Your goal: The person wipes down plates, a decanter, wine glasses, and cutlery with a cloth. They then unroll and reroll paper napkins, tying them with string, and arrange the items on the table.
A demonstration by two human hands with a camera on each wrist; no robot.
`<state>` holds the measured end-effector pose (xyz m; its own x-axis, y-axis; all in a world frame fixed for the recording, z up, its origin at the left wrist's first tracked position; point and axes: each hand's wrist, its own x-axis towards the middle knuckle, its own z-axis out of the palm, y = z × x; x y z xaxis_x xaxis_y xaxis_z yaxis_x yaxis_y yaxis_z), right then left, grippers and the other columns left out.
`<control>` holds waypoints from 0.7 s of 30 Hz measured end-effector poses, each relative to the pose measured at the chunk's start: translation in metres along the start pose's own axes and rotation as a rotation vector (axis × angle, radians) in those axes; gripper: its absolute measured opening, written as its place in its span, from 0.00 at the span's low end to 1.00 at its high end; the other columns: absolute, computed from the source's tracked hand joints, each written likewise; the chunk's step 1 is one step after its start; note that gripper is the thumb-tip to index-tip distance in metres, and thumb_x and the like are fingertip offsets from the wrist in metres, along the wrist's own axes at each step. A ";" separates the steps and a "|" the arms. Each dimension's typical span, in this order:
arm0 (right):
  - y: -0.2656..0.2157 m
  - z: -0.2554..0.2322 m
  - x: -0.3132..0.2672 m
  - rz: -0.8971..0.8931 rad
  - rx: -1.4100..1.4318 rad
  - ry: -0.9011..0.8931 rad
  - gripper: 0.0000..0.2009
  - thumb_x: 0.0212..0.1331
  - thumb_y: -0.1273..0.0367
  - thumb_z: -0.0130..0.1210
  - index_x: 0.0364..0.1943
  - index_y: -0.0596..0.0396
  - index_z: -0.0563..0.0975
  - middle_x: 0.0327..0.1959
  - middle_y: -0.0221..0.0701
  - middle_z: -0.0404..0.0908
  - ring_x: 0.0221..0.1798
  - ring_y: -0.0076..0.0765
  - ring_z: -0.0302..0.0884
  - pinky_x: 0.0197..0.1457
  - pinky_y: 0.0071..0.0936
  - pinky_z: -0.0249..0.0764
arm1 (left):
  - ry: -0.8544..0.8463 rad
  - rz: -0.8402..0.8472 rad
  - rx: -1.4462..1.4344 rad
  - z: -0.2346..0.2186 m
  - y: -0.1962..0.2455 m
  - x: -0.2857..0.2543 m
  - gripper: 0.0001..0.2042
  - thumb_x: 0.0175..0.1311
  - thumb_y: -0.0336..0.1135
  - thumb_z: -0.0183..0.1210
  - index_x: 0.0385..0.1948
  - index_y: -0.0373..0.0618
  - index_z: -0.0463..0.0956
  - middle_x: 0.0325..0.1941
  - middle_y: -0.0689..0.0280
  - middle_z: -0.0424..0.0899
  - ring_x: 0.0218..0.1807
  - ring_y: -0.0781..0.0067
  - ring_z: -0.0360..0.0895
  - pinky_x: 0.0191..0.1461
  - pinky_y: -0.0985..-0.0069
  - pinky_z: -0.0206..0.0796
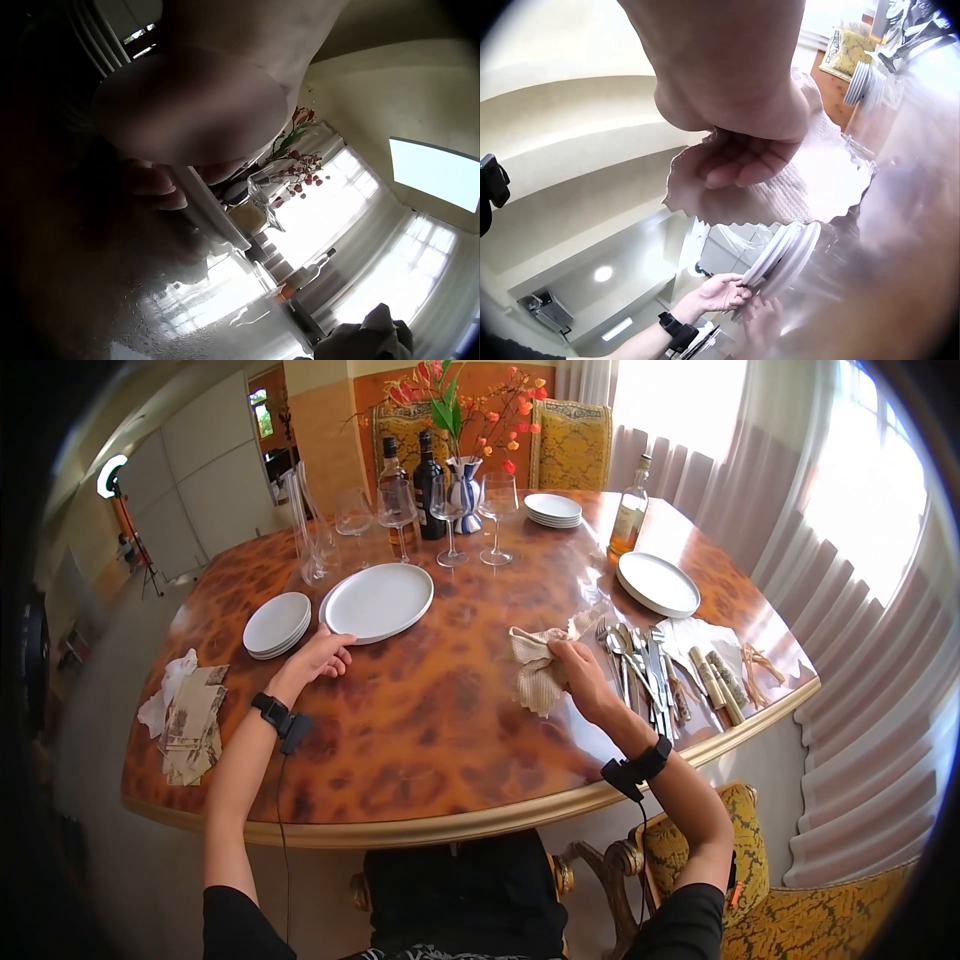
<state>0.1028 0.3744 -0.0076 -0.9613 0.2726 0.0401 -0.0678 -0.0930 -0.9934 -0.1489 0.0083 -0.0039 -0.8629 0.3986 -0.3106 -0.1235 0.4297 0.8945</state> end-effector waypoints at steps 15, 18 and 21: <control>0.006 0.006 -0.010 0.063 -0.284 -0.116 0.17 0.70 0.58 0.44 0.39 0.58 0.78 0.29 0.24 0.76 0.31 0.19 0.70 0.34 0.22 0.66 | 0.511 0.594 1.043 0.009 -0.013 -0.002 0.20 0.60 0.52 0.61 0.31 0.40 0.80 0.29 0.51 0.84 0.34 0.49 0.83 0.35 0.54 0.72; 0.011 0.002 -0.009 0.068 -0.258 -0.123 0.18 0.70 0.57 0.45 0.39 0.59 0.78 0.30 0.25 0.76 0.32 0.20 0.70 0.34 0.22 0.66 | 0.496 0.546 1.071 0.002 -0.015 -0.001 0.22 0.60 0.54 0.61 0.30 0.39 0.79 0.27 0.50 0.83 0.33 0.48 0.83 0.35 0.55 0.73; 0.014 0.000 -0.011 0.078 -0.252 -0.136 0.19 0.70 0.56 0.45 0.39 0.59 0.78 0.30 0.25 0.76 0.32 0.20 0.70 0.35 0.22 0.67 | 0.537 0.537 1.085 -0.003 -0.016 -0.006 0.24 0.60 0.56 0.61 0.28 0.37 0.79 0.25 0.50 0.83 0.32 0.48 0.83 0.36 0.55 0.73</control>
<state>0.1121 0.3702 -0.0215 -0.9891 0.1416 -0.0402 0.0597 0.1368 -0.9888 -0.1435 -0.0032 -0.0153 -0.7977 0.4610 0.3887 0.5272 0.8461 0.0784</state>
